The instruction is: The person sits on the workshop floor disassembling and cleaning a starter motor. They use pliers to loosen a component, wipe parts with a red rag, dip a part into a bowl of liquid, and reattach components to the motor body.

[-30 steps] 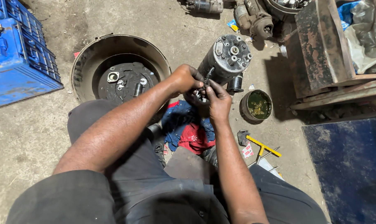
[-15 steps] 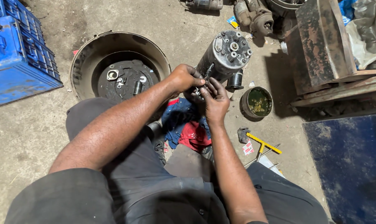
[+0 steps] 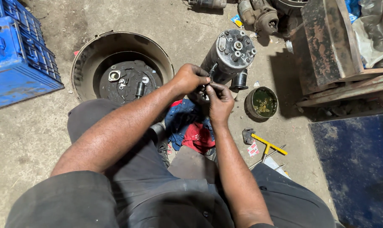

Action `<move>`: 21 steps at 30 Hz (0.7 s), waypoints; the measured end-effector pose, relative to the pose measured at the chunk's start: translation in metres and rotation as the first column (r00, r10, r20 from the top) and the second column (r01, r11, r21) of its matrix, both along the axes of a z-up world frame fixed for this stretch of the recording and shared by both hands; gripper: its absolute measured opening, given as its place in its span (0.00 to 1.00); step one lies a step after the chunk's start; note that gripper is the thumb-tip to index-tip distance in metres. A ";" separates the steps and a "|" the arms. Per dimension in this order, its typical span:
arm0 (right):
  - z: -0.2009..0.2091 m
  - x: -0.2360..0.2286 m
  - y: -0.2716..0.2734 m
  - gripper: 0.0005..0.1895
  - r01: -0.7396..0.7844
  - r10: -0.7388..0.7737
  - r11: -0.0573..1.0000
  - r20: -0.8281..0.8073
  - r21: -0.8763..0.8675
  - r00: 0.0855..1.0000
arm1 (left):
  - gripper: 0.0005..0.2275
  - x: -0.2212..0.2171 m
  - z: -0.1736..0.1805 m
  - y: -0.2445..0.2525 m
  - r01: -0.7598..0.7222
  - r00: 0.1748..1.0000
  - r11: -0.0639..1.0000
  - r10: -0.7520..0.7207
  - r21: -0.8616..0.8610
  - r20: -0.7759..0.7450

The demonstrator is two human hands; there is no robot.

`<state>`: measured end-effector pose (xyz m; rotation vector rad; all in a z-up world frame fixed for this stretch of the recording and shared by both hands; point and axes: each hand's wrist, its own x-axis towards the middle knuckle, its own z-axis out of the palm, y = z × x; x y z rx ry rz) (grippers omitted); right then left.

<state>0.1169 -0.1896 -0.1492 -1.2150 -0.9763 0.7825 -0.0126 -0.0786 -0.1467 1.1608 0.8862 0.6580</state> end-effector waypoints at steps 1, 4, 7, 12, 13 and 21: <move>0.003 -0.001 -0.001 0.07 0.001 -0.001 1.000 0.001 0.000 1.000 | 0.11 0.001 -0.002 0.001 0.001 1.000 1.000 -0.001 0.000 0.001; 0.007 -0.004 -0.002 0.08 -0.059 0.060 0.998 -0.075 0.011 0.995 | 0.10 0.002 -0.008 0.005 -0.002 0.997 0.999 0.006 0.045 -0.080; 0.000 -0.001 0.001 0.08 -0.049 0.053 0.998 -0.150 0.027 0.987 | 0.10 -0.003 -0.002 0.006 -0.004 0.993 0.993 0.018 0.119 -0.118; -0.006 0.003 0.005 0.10 0.018 -0.018 1.000 -0.007 0.018 1.000 | 0.08 -0.010 0.029 0.002 0.046 0.943 0.967 0.042 0.252 -0.331; -0.003 -0.001 0.006 0.10 0.026 -0.025 1.000 -0.009 0.014 1.000 | 0.08 -0.015 0.028 0.004 0.053 0.942 0.967 0.034 0.248 -0.334; 0.065 0.111 0.014 0.21 -0.415 0.560 0.819 0.710 -0.397 0.426 | 0.17 -0.035 0.061 -0.008 0.121 0.987 0.986 -0.107 0.115 -0.118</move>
